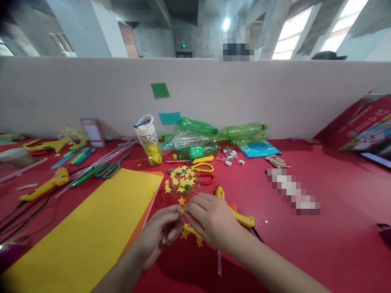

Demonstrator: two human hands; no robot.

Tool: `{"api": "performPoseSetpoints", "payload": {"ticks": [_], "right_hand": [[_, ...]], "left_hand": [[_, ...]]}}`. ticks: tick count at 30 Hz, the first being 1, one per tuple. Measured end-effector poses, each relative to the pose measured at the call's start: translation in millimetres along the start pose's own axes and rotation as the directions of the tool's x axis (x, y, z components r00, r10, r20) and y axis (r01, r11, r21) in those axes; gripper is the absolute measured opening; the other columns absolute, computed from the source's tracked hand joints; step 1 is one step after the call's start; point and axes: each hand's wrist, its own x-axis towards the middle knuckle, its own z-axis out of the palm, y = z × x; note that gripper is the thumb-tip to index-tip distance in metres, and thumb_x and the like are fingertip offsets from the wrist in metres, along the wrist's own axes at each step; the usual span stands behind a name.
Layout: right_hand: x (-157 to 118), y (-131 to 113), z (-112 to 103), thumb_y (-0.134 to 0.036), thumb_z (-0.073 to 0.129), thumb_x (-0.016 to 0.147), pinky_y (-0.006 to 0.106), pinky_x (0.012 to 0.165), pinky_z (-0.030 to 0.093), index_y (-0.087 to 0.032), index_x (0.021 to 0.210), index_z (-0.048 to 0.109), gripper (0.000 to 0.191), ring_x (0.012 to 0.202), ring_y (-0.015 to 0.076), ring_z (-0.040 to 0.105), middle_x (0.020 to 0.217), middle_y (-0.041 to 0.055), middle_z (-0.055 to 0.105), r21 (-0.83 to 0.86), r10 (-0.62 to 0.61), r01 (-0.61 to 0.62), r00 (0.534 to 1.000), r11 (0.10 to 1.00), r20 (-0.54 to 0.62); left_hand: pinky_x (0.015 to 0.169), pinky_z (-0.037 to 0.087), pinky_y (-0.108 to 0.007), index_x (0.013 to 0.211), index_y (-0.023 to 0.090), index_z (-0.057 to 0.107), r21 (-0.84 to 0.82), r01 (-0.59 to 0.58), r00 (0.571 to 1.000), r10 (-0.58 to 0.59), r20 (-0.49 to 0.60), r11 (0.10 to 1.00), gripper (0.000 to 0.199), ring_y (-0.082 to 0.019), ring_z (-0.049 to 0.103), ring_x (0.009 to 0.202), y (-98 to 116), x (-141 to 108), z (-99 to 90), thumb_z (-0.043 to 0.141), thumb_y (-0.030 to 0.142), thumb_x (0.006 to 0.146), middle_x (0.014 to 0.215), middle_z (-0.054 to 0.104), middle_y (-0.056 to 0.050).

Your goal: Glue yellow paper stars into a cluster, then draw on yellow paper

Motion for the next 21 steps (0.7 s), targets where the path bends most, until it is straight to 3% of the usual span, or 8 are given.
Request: {"api": "performPoseSetpoints", "payload": {"ticks": [2,4,7,9,14,21], "right_hand": [[3.2,-1.5,-3.6,-0.016,0.043,0.089,0.028,0.066,0.039,-0.017,0.088,0.056,0.013,0.072,0.0157,0.051,0.078,0.0048,0.059,0.007,0.033,-0.033,0.999,0.999,0.013],[6.2,-1.5,-7.0,-0.015,0.043,0.087,0.026,0.063,0.037,-0.018,0.085,0.055,0.013,0.067,0.0143,0.049,0.074,0.0035,0.057,0.004,0.082,-0.082,0.997,0.997,0.005],[9.4,1.0,-8.3,-0.016,0.042,0.086,0.023,0.056,0.033,-0.019,0.084,0.054,0.012,0.059,0.0120,0.046,0.066,0.0002,0.054,-0.028,0.156,-0.155,0.988,0.987,0.004],[11.2,2.6,-5.9,-0.017,0.043,0.086,0.023,0.053,0.030,-0.020,0.085,0.053,0.011,0.055,0.0113,0.045,0.062,-0.0013,0.052,-0.063,0.195,-0.193,0.981,0.979,0.026],[18.6,4.2,5.0,-0.021,0.045,0.085,0.022,0.050,0.027,-0.020,0.085,0.052,0.007,0.051,0.0105,0.045,0.058,-0.0030,0.051,-0.102,0.251,-0.244,0.966,0.964,0.063],[25.4,9.1,16.3,-0.022,0.045,0.085,0.021,0.051,0.027,-0.021,0.085,0.052,0.007,0.051,0.0099,0.048,0.059,-0.0033,0.054,-0.050,0.291,-0.288,0.955,0.956,0.061]], "left_hand": [[0.039,0.014,-0.021,0.067,0.019,0.044,0.135,-0.042,0.996,0.053,-0.077,0.990,0.016,-0.007,0.024,0.041,3.6,0.7,-2.3,0.046,0.026,0.082,0.046,0.035,0.008],[0.042,0.020,-0.020,0.074,0.018,0.050,0.336,-0.123,0.964,0.192,-0.182,0.934,0.015,-0.008,0.030,0.045,7.2,2.0,-7.2,0.049,0.031,0.082,0.050,0.037,0.007],[0.048,0.026,-0.021,0.090,0.021,0.057,0.639,-0.190,0.864,0.436,-0.253,0.746,0.018,-0.010,0.033,0.050,9.2,5.7,-18.1,0.049,0.035,0.083,0.054,0.033,0.007],[0.051,0.028,-0.022,0.098,0.022,0.059,0.762,-0.166,0.824,0.512,-0.243,0.627,0.022,-0.011,0.034,0.051,7.5,9.2,-25.1,0.048,0.035,0.083,0.054,0.033,0.007],[0.056,0.032,-0.023,0.108,0.023,0.059,0.858,-0.098,0.817,0.533,-0.220,0.504,0.029,-0.013,0.040,0.053,0.3,18.6,-33.2,0.046,0.035,0.085,0.056,0.040,0.006],[0.054,0.030,-0.022,0.097,0.023,0.058,0.848,-0.131,0.820,0.536,-0.198,0.514,0.019,-0.012,0.040,0.053,-4.3,24.4,-33.8,0.047,0.031,0.083,0.057,0.037,0.006]]}}
